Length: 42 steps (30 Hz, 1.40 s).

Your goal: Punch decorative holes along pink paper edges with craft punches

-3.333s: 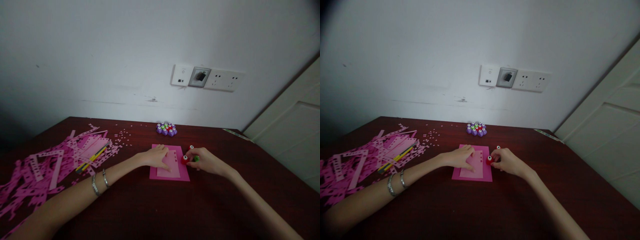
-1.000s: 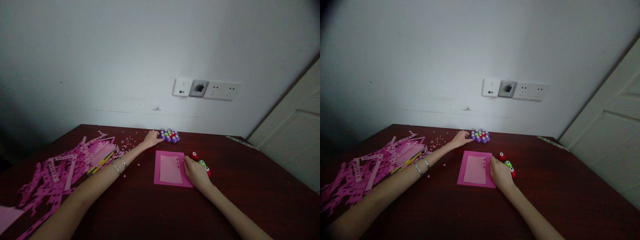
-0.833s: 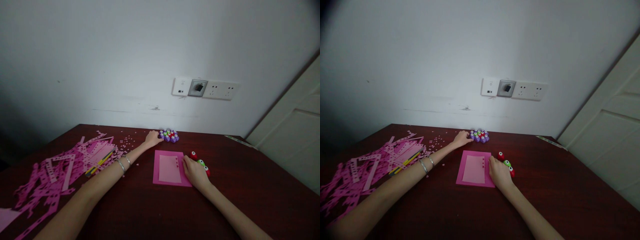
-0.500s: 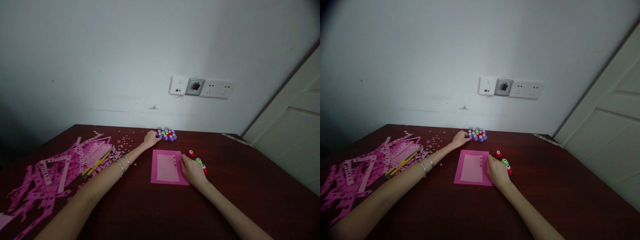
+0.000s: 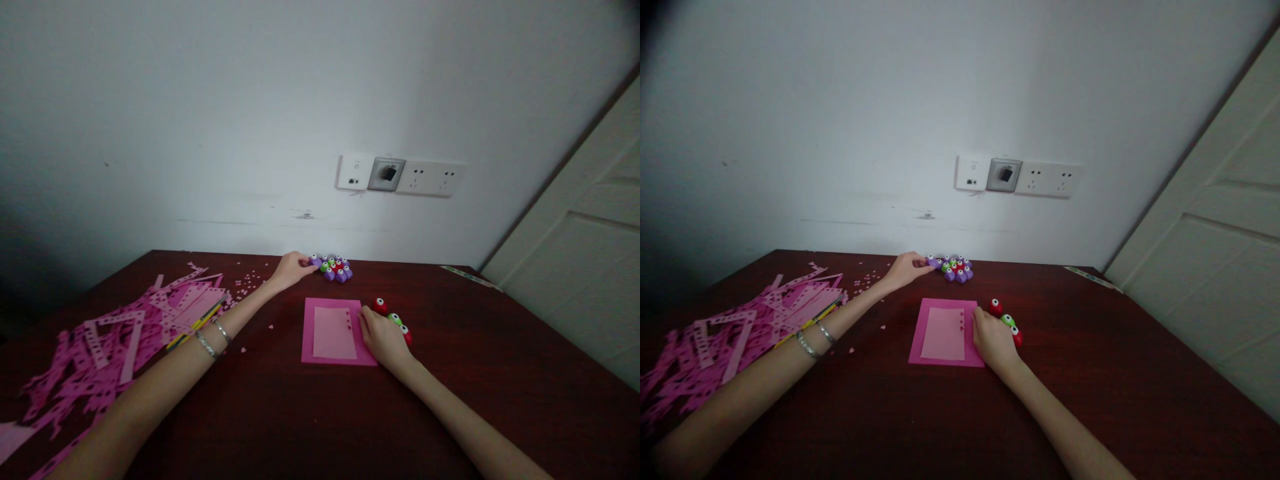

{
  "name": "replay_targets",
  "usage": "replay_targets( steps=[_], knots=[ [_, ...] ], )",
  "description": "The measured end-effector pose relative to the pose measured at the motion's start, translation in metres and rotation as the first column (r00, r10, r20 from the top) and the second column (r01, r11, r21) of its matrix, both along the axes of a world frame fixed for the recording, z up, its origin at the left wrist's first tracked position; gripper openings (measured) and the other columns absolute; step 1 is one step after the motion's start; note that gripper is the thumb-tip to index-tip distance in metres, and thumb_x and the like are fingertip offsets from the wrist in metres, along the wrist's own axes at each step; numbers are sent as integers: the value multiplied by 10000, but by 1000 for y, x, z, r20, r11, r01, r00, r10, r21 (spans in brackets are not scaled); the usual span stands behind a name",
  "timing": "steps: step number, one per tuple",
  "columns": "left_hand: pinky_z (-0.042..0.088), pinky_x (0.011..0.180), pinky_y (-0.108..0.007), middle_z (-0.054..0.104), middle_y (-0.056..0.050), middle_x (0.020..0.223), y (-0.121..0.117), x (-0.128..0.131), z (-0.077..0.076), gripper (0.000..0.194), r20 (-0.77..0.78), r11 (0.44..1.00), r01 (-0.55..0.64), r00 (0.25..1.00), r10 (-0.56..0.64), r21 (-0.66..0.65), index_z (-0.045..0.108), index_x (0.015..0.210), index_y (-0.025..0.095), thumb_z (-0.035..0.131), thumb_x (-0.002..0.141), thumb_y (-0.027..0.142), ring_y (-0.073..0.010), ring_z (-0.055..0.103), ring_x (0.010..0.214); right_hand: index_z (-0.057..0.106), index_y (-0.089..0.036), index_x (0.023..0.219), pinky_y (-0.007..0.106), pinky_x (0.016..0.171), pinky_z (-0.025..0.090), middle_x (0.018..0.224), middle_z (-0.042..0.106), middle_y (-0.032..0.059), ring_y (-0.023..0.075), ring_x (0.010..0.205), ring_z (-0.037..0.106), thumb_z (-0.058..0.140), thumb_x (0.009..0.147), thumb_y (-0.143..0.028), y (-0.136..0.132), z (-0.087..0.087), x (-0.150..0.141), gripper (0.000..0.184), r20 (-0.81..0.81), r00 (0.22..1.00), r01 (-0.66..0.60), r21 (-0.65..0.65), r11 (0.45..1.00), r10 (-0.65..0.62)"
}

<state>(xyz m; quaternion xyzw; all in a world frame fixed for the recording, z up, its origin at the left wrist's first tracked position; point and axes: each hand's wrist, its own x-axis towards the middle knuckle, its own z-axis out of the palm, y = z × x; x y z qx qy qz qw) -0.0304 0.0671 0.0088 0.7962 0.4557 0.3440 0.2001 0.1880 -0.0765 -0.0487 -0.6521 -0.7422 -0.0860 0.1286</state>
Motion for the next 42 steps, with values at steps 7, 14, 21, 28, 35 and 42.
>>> replay_targets(
  steps=[7, 14, 21, 28, 35, 42],
  knots=[
    [368, 580, -236, 585, -9, 723, -59, -8, 16, 241, 0, 990, 100, 995, -101, 98, 663, 769, 169, 622, 711, 399, -109, 480, 629, 515, -155, 812, 224, 484, 273, 739, 659, 51, 148, 617, 631, 363, 909, -182, -1, 1, 0, 182, -8, 1000, 9, -11, 1000, -9],
    [407, 645, -259, 575, -19, 747, -83, -3, 6, 170, -83, 975, 221, 972, -218, 33, 672, 784, 178, 626, 728, 331, -136, 507, 713, 517, -161, 821, 227, 497, 296, 767, 667, 52, 157, 639, 635, 358, 909, -187, -1, -1, 0, 183, -16, 1000, 8, 0, 1000, -8],
    [417, 724, -305, 597, -31, 795, -86, 2, -1, 208, -148, 966, 247, 961, -235, 74, 675, 810, 194, 644, 714, 376, -165, 512, 785, 571, -160, 803, 222, 535, 339, 730, 666, 51, 153, 626, 621, 382, 896, -209, -1, 11, 1, 216, -154, 988, -29, -38, 999, 23],
    [413, 722, -297, 574, -33, 785, -96, 10, -4, 245, -166, 953, 284, 950, -265, 103, 674, 846, 200, 606, 747, 414, -161, 494, 783, 674, -161, 857, 205, 473, 351, 569, 608, -2, 120, 505, 520, 509, 826, -372, -11, 44, -15, 270, -592, 795, -170, -8, 985, 133],
    [405, 726, -304, 550, -35, 807, -113, 18, -5, 191, -282, 941, 275, 935, -215, 196, 645, 847, 189, 587, 758, 348, -178, 460, 813, 684, -157, 852, 208, 491, 397, 618, 642, 17, 126, 548, 553, 603, 732, -431, -15, 45, -23, 310, -653, 750, -167, -34, 985, 105],
    [385, 749, -335, 543, -54, 818, -124, 21, -3, 254, -426, 907, 290, 894, -142, 306, 631, 848, 161, 556, 781, 395, -199, 441, 831, 671, -151, 737, 194, 420, 389, 582, 653, 10, 105, 443, 541, 627, 716, -379, -18, 51, -24, 234, -702, 710, -179, -121, 976, 43]
  ],
)
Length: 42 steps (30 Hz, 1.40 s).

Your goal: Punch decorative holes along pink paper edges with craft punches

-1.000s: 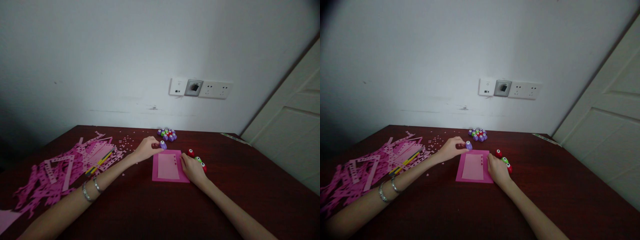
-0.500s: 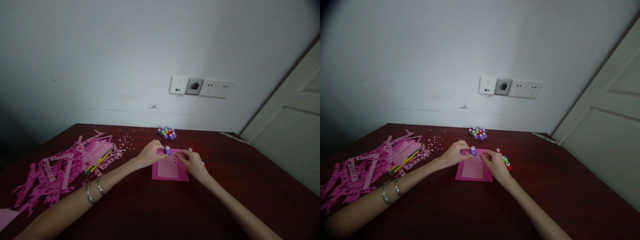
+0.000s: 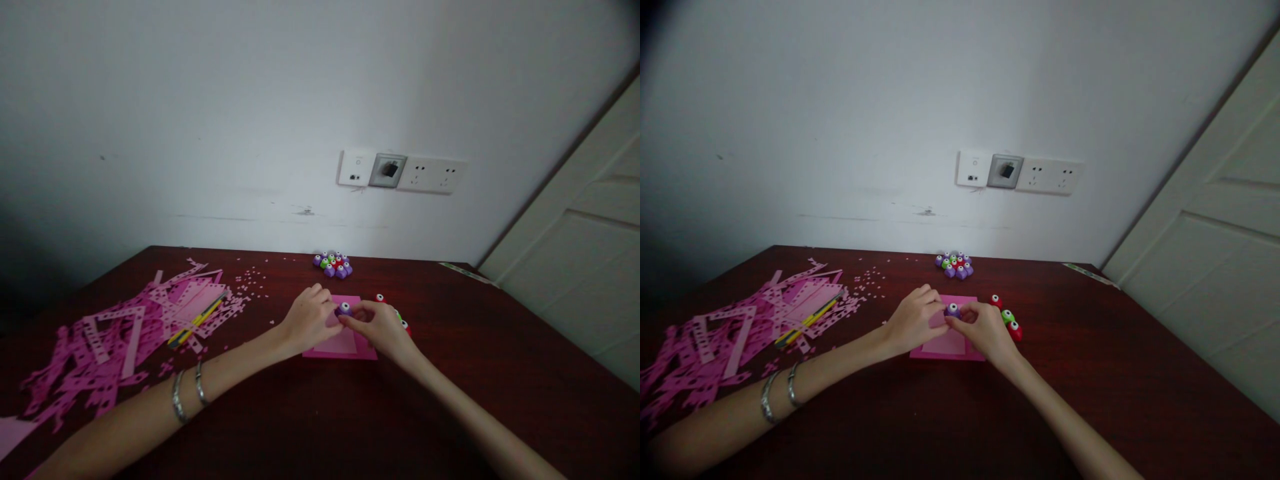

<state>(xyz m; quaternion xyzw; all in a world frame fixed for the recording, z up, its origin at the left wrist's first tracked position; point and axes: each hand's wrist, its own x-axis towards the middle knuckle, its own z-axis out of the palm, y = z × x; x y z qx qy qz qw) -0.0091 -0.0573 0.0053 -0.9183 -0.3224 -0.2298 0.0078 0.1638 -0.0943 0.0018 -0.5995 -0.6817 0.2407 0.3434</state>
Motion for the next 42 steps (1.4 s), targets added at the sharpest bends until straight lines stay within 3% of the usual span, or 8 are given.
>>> replay_targets(
  steps=[7, 12, 18, 27, 42],
  knots=[
    [364, 754, -325, 539, -67, 876, -3, 0, 8, 325, -61, 997, 65, 996, -62, 45, 611, 935, 147, 515, 819, 435, -205, 438, 860, 674, -137, 725, 187, 414, 419, 599, 647, 22, 117, 489, 570, 607, 727, -328, -1, 9, 8, 202, 66, 997, -44, -51, 998, 47],
    [376, 746, -276, 544, -43, 862, 21, -14, 9, 326, -108, 966, 192, 971, -213, -173, 624, 893, 175, 549, 786, 474, -179, 477, 845, 648, -135, 771, 172, 334, 443, 673, 612, 22, 91, 452, 535, 589, 737, -335, -1, 12, 35, 211, 99, 981, -128, -304, 944, 165],
    [381, 749, -283, 537, -68, 928, 43, -24, -8, 457, -162, 920, 183, 954, -251, -348, 602, 929, 156, 610, 695, 548, -198, 486, 874, 630, -116, 801, 175, 338, 483, 702, 576, 31, 92, 484, 541, 560, 768, -324, 0, 1, 50, 222, 173, 959, -139, -410, 902, 226],
    [367, 766, -284, 505, -67, 974, 49, -27, -22, 488, -151, 874, 173, 952, -267, -454, 548, 937, 160, 640, 645, 541, -213, 447, 920, 593, -129, 980, 170, 335, 479, 804, 552, 52, 110, 563, 548, 514, 814, -367, 5, -6, 49, 301, 185, 935, -220, -370, 903, 303],
    [355, 783, -300, 488, -67, 991, 52, -27, -26, 484, -87, 831, 176, 962, -259, -528, 528, 955, 163, 661, 629, 496, -212, 428, 926, 591, -139, 950, 169, 324, 462, 805, 520, 47, 114, 576, 543, 500, 824, -401, 6, -6, 48, 305, 189, 923, -264, -321, 909, 335]
  ],
)
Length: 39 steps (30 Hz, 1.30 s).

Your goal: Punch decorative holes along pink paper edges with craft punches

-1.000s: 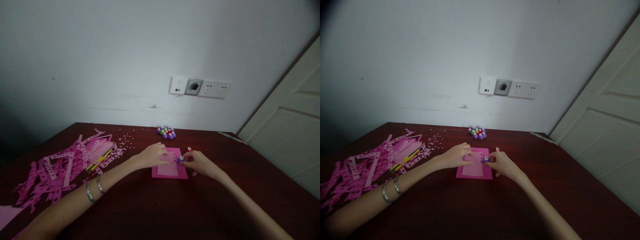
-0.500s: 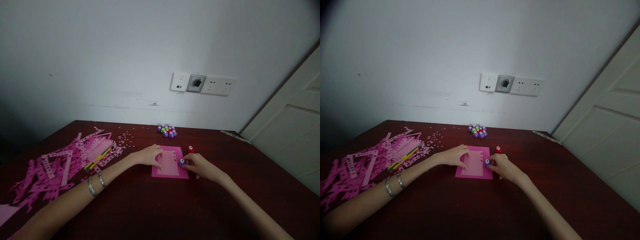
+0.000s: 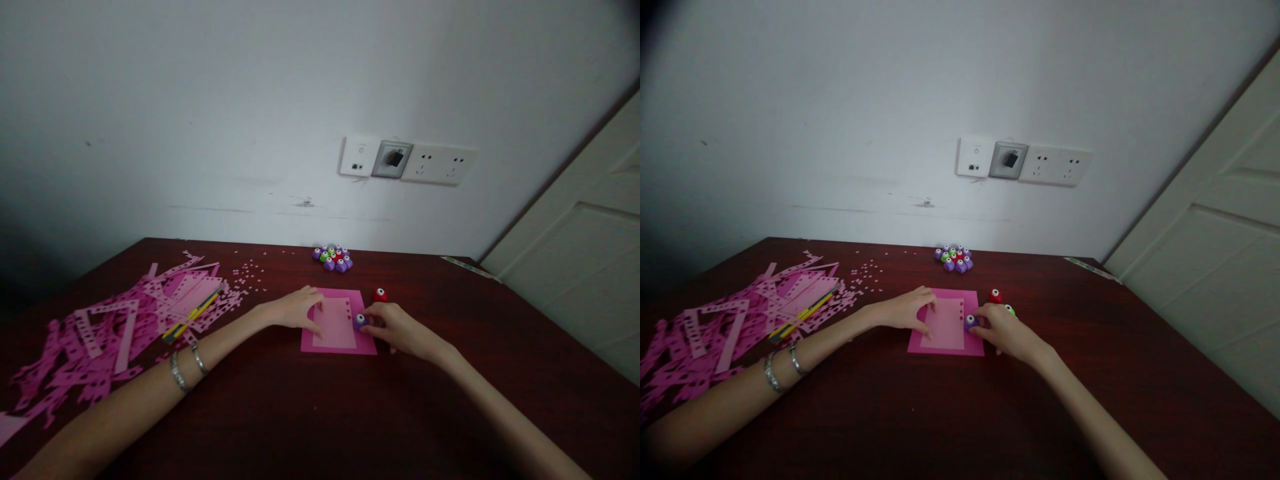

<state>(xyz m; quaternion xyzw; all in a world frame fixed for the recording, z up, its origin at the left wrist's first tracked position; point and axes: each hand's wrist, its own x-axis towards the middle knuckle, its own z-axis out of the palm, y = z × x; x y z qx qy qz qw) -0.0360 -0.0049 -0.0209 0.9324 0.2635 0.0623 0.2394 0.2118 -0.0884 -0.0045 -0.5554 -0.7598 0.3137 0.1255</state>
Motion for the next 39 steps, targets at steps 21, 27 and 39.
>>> replay_targets(
  steps=[21, 27, 39],
  knots=[
    [362, 778, -294, 502, -57, 971, 2, 0, -2, 473, 21, 1000, 10, 1000, -10, 0, 528, 920, 167, 682, 617, 496, -204, 434, 913, 593, -130, 862, 162, 297, 408, 728, 555, 36, 99, 500, 531, 512, 811, -435, 2, -7, 0, 319, 21, 998, 64, 70, 996, -65],
    [365, 752, -284, 518, -34, 883, 4, 0, 1, 337, 132, 992, -126, 984, 124, 11, 553, 897, 170, 576, 748, 471, -174, 459, 845, 597, -133, 908, 163, 316, 452, 736, 556, 32, 92, 502, 540, 513, 813, -438, 4, -7, 2, 330, -10, 997, 73, 5, 997, -72],
    [357, 753, -311, 493, -53, 908, 10, 1, -9, 391, 75, 958, -276, 960, 270, 80, 572, 928, 165, 643, 682, 460, -219, 436, 898, 606, -129, 907, 168, 317, 456, 738, 558, 30, 79, 476, 530, 504, 814, -446, 4, -9, 3, 345, -26, 998, 61, -15, 998, -61]
  ],
)
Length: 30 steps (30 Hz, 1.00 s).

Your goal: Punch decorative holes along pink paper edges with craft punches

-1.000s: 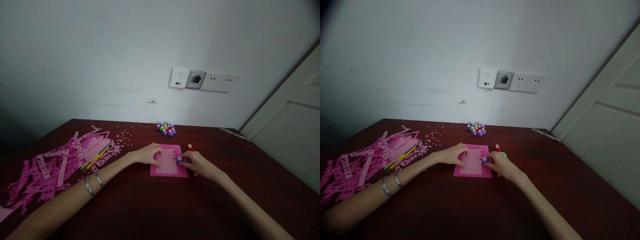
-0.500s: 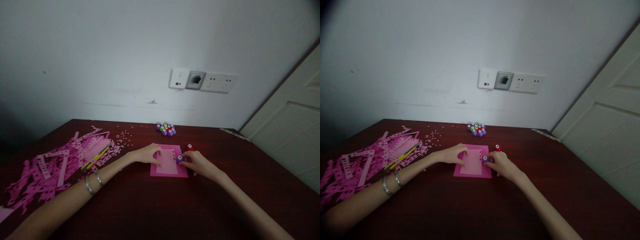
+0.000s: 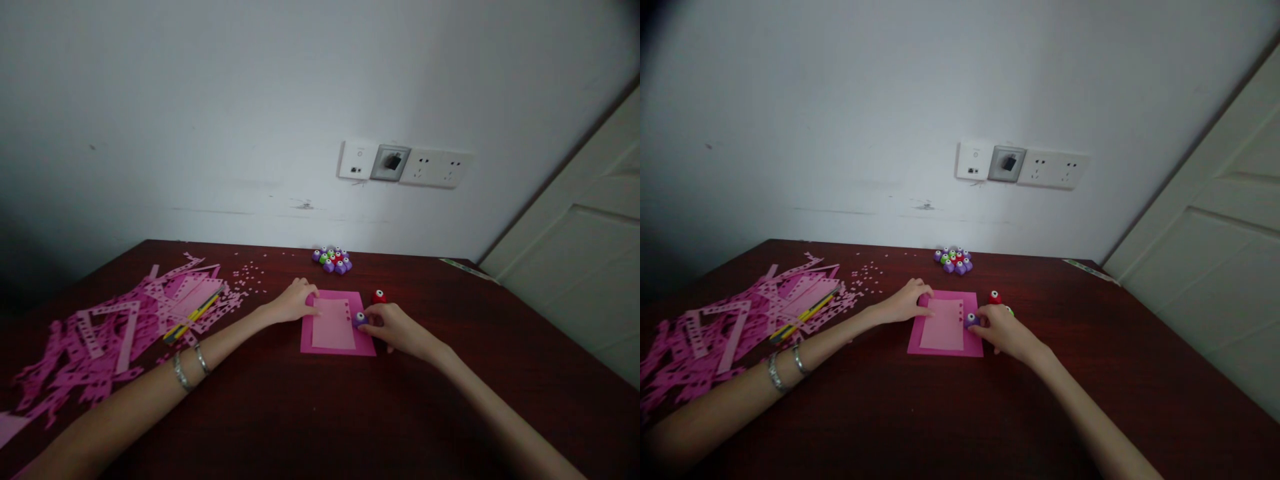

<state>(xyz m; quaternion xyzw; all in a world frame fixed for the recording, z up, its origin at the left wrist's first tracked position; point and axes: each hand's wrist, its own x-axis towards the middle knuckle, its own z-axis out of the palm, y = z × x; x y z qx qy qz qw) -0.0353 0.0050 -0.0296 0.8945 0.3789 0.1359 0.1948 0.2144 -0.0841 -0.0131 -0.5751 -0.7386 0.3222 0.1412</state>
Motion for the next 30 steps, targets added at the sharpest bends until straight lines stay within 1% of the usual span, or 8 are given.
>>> replay_targets(
  steps=[5, 10, 12, 20, 23, 25, 27, 30],
  knots=[
    [380, 729, -292, 539, -44, 863, -1, 4, 2, 350, 69, 997, -47, 996, 52, -67, 552, 876, 149, 702, 620, 335, -202, 480, 865, 602, -132, 906, 171, 321, 463, 753, 565, 34, 83, 483, 539, 498, 818, -451, -1, 1, 0, 347, 1, 1000, -3, -1, 1000, 3],
    [410, 622, -239, 606, -18, 745, -1, 7, 4, 110, 179, 977, -104, 974, 137, -184, 585, 782, 143, 597, 674, 162, -138, 545, 694, 602, -135, 922, 171, 325, 471, 755, 565, 34, 83, 483, 536, 508, 814, -450, 0, 2, 0, 346, 6, 1000, -2, -10, 1000, 2],
    [424, 616, -238, 631, -22, 708, 1, 7, 4, 54, 205, 968, -115, 965, 162, -224, 613, 728, 141, 576, 692, 159, -137, 565, 675, 604, -133, 918, 175, 330, 474, 741, 564, 30, 80, 476, 530, 509, 815, -450, 0, 2, 1, 347, 8, 1000, -1, -23, 1000, 2],
    [458, 657, -257, 691, -49, 748, 11, 0, 7, 104, 273, 939, -114, 939, 208, -324, 684, 714, 136, 616, 669, 200, -152, 612, 692, 620, -129, 953, 180, 353, 505, 784, 580, 50, 105, 563, 549, 558, 785, -460, 1, 8, 4, 376, -43, 999, 25, -96, 995, -29],
    [415, 526, -231, 661, -38, 656, 11, -2, 11, 110, 278, 906, -115, 929, 243, -407, 671, 693, 122, 596, 673, 200, -117, 558, 560, 625, -130, 957, 180, 354, 514, 790, 589, 48, 99, 551, 545, 570, 778, -454, 1, 11, 5, 375, -59, 998, 22, -96, 995, -27],
    [335, 429, -214, 610, -10, 571, 11, -4, 13, 115, 263, 871, -124, 925, 275, -475, 657, 697, 125, 587, 679, 214, -81, 472, 449, 633, -132, 958, 179, 352, 513, 784, 594, 45, 99, 550, 544, 576, 771, -458, 1, 12, 5, 380, -72, 997, 16, -89, 996, -22],
    [267, 391, -209, 548, 17, 503, 11, -6, 14, 126, 261, 835, -115, 919, 295, -539, 653, 716, 136, 595, 676, 241, -62, 404, 399, 642, -133, 958, 182, 352, 513, 777, 599, 44, 106, 559, 550, 576, 767, -466, 1, 12, 6, 389, -93, 996, 10, -85, 996, -18],
    [239, 390, -215, 483, 32, 463, 11, -7, 13, 156, 288, 786, -70, 907, 306, -614, 659, 740, 148, 619, 663, 278, -59, 385, 405, 651, -136, 964, 193, 359, 518, 768, 605, 40, 111, 562, 553, 577, 761, -471, 2, 12, 7, 399, -133, 991, 13, -82, 997, -24]
  ],
)
